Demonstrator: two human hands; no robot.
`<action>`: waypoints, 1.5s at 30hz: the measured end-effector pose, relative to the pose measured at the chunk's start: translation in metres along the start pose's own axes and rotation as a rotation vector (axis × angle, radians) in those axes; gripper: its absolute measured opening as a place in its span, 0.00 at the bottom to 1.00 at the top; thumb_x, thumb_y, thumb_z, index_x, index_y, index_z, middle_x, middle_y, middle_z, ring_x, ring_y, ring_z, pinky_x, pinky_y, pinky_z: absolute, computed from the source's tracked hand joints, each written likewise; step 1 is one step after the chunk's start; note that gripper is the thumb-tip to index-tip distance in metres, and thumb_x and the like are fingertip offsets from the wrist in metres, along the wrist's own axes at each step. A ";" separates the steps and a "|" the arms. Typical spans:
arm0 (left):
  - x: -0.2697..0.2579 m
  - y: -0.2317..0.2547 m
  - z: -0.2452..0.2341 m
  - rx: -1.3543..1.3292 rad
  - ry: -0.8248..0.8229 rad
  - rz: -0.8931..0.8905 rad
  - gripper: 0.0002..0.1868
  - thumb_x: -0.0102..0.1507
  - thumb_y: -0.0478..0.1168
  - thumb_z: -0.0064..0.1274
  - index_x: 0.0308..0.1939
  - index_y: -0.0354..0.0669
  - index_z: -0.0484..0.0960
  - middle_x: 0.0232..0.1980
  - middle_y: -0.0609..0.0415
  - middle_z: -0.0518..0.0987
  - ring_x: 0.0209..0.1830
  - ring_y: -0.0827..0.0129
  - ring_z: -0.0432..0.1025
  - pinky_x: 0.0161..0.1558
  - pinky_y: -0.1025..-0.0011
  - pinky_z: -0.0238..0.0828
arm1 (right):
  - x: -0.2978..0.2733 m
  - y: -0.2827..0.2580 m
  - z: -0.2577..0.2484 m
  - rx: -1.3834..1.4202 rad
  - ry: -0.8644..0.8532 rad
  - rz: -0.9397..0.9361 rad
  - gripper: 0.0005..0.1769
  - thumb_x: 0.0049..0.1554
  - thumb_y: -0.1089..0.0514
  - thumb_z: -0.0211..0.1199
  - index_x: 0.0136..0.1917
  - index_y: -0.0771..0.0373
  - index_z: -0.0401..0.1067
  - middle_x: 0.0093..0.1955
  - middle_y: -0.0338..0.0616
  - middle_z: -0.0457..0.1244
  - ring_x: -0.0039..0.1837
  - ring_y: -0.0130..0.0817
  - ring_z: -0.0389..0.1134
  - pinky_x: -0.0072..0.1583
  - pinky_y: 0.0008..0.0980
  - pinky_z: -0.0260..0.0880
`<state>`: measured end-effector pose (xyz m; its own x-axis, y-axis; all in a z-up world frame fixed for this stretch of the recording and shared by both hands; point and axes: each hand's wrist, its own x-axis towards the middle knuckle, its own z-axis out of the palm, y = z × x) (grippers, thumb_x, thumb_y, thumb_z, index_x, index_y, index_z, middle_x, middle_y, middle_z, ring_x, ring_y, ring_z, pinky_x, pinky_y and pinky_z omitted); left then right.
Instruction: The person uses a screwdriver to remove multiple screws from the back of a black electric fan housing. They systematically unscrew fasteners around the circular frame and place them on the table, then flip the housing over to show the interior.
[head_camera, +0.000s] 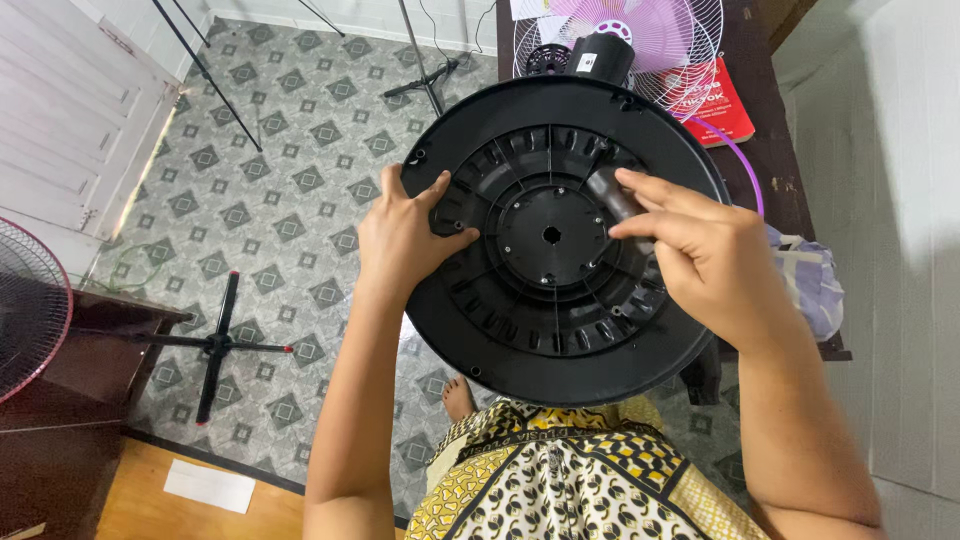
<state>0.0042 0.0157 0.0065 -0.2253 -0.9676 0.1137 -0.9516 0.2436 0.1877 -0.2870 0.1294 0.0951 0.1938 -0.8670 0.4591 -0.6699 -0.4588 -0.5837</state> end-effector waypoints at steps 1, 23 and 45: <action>0.000 0.000 0.000 -0.001 0.000 -0.001 0.49 0.42 0.70 0.71 0.66 0.65 0.79 0.68 0.36 0.65 0.48 0.48 0.78 0.43 0.58 0.79 | 0.000 0.000 0.000 -0.026 -0.011 0.051 0.15 0.53 0.75 0.56 0.48 0.66 0.79 0.68 0.53 0.68 0.58 0.41 0.73 0.55 0.33 0.75; -0.003 -0.003 -0.001 -0.101 0.039 -0.008 0.46 0.44 0.66 0.71 0.65 0.62 0.79 0.68 0.37 0.65 0.54 0.44 0.75 0.48 0.56 0.77 | 0.008 0.006 0.006 -0.090 -0.018 0.049 0.25 0.50 0.78 0.55 0.53 0.59 0.81 0.71 0.52 0.66 0.60 0.42 0.72 0.60 0.36 0.73; -0.002 -0.011 0.012 -0.085 0.002 -0.051 0.50 0.42 0.71 0.68 0.67 0.66 0.76 0.69 0.34 0.64 0.50 0.45 0.78 0.45 0.56 0.79 | 0.015 -0.008 0.009 -0.535 -0.039 -0.183 0.20 0.47 0.74 0.62 0.50 0.58 0.80 0.56 0.44 0.71 0.68 0.48 0.70 0.66 0.46 0.72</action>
<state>0.0129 0.0143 -0.0073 -0.1769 -0.9788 0.1035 -0.9404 0.1991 0.2757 -0.2723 0.1182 0.1007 0.3605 -0.7935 0.4903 -0.8908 -0.4488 -0.0713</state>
